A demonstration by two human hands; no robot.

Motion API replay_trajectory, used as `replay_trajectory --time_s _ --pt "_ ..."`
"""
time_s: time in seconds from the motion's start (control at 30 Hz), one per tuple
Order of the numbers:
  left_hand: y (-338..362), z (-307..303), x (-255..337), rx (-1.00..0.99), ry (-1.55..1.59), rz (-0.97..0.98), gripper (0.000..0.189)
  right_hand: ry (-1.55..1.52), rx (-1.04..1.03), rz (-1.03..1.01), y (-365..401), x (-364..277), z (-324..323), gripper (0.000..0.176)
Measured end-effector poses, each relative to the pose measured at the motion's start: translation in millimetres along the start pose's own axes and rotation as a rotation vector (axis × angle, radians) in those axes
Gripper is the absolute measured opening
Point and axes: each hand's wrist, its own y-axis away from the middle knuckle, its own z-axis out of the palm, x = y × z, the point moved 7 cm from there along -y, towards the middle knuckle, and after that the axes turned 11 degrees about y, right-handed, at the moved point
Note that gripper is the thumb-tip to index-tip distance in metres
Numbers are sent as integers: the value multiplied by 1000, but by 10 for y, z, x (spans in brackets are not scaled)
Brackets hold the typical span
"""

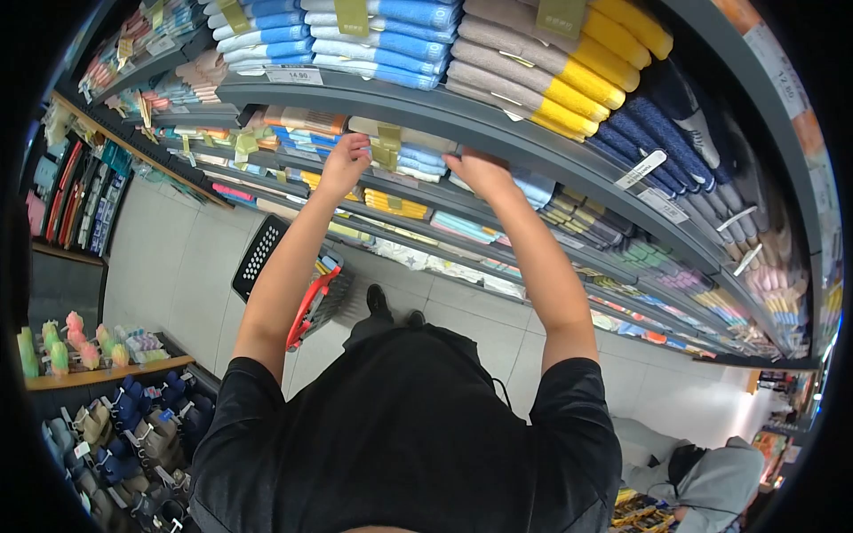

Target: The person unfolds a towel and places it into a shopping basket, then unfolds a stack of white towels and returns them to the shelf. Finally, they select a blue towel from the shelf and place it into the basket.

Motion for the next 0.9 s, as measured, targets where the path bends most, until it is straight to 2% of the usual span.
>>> replay_trajectory --time_s 0.17,0.27,0.37,0.47,0.57,0.67,0.77,0.9 --pt "-5 45 -124 51 24 -40 40 -108 -84 2 2 6 -61 60" --pt "54 70 -128 22 104 -80 39 -217 -98 105 149 146 -252 58" --pt "131 59 -129 21 127 -82 40 -237 41 49 294 487 -284 53" --pt "203 47 -225 34 135 -128 40 -148 117 83 433 812 -253 50" --pt "299 111 -246 37 183 -205 40 -262 -252 142 590 762 -282 55" --pt "365 153 -296 152 213 -237 41 10 -102 -56 727 685 -171 68" --pt "412 142 -407 244 169 -238 43 23 -281 -23 760 729 -123 80" --pt "470 234 -499 204 170 -265 41 66 -174 -45 756 838 -8 76"
